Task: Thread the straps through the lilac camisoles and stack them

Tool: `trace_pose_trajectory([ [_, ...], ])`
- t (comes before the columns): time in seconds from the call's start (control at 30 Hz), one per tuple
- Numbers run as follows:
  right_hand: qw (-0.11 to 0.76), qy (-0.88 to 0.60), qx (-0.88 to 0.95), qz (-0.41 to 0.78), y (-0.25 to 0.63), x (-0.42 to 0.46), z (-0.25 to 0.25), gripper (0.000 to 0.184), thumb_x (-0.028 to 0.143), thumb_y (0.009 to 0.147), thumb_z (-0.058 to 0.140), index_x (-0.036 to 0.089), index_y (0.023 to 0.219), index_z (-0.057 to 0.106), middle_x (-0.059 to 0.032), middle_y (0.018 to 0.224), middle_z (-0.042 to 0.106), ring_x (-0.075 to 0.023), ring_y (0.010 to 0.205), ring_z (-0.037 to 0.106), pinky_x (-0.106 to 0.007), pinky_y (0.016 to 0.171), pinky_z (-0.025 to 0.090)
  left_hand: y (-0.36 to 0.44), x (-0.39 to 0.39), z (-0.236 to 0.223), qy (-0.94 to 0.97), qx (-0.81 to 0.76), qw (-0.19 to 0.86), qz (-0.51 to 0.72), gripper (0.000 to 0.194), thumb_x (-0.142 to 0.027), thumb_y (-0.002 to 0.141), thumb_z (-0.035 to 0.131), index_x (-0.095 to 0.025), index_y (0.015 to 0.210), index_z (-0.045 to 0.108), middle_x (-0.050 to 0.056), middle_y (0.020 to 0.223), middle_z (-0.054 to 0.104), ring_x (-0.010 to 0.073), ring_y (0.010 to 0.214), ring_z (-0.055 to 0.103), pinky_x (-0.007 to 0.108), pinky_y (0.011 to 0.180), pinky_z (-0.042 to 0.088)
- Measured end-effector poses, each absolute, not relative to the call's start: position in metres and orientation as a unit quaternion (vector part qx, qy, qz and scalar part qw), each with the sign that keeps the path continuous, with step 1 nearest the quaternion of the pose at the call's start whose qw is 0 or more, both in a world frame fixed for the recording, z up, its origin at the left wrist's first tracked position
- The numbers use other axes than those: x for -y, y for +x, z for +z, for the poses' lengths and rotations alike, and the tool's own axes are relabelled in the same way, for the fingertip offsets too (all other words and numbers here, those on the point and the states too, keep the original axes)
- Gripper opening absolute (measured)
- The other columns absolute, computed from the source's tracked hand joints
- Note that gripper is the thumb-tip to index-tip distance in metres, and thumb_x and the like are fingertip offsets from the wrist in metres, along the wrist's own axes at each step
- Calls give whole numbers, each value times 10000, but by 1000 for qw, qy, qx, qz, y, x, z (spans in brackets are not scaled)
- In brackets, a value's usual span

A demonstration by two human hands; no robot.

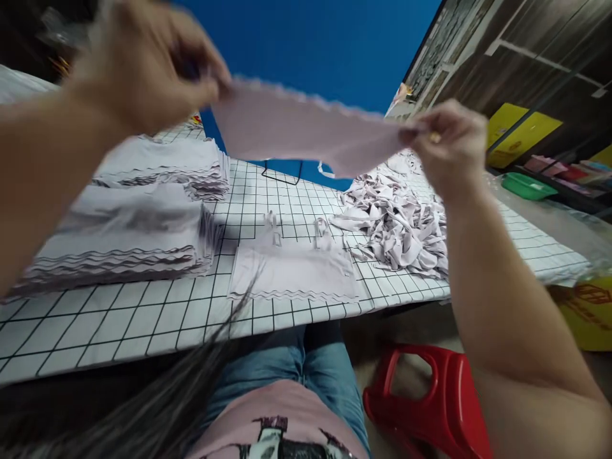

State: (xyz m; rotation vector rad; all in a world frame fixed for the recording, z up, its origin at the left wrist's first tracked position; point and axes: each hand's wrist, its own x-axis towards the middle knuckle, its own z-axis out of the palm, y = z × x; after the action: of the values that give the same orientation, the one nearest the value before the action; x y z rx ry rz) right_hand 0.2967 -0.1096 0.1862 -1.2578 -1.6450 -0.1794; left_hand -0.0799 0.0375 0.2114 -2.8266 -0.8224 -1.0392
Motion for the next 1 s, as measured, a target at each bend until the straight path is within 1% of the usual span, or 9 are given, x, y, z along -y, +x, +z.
trace_pose_trajectory([
  [0.03,495,-531,686,-55,295,120,156,56,223,850,717,263,822,689,-7,875,634,-127,848,585,-315,779,531,-82,-25,181,-909,237,46,-340,564,-444,912,423,25,1119,659,77,1083,644,244,1074,609,431,871,436],
  [0.07,466,-556,688,-20,294,132,124,83,190,864,690,271,845,693,-1,868,639,-146,857,590,-346,766,528,-85,-14,149,-927,199,33,-317,476,-369,937,441,30,1018,688,80,971,668,163,954,627,364,829,484],
  [0.1,429,-577,695,-5,291,143,91,111,175,866,676,283,856,701,2,850,638,-161,852,584,-370,758,520,-88,-3,117,-939,166,12,-300,397,-305,943,465,10,923,707,83,877,678,127,853,618,316,770,516],
  [0.13,395,-590,704,-2,288,155,60,127,164,857,676,287,855,710,-1,831,630,-172,830,573,-380,740,506,-91,6,86,-947,157,4,-280,338,-249,941,472,-29,863,717,86,836,679,129,822,604,302,743,527],
  [0.2,330,-606,724,1,281,176,9,159,140,839,676,278,893,730,-17,828,623,-197,845,560,-403,750,467,-97,20,35,-964,140,-1,-225,277,-178,935,464,-102,895,727,91,849,690,161,835,601,319,739,530],
  [0.27,293,-615,732,-4,274,192,-20,192,118,840,658,270,920,743,-25,846,634,-209,871,563,-425,799,424,-102,28,6,-971,132,-1,-202,266,-157,933,458,-151,909,723,84,858,694,177,819,602,324,727,516],
  [0.57,271,-621,730,-86,260,232,-23,185,204,919,610,308,994,743,-17,908,689,-197,900,559,-415,877,331,-118,43,6,-969,111,54,-215,201,-140,927,503,-156,1009,686,80,925,679,193,894,567,321,779,474],
  [0.83,210,-633,741,-77,253,251,-29,203,226,941,590,312,1084,705,-22,1055,709,-206,1003,563,-430,918,308,-130,53,-18,-976,100,18,-194,214,-136,923,516,-186,1041,688,56,964,689,196,960,570,332,859,458],
  [1.0,203,-631,749,-26,254,255,-17,204,324,912,624,297,1101,697,-48,1105,687,-246,1044,553,-454,923,342,-124,52,-3,-977,105,-61,-177,141,-249,902,590,-234,995,695,33,986,675,197,966,573,331,875,474],
])
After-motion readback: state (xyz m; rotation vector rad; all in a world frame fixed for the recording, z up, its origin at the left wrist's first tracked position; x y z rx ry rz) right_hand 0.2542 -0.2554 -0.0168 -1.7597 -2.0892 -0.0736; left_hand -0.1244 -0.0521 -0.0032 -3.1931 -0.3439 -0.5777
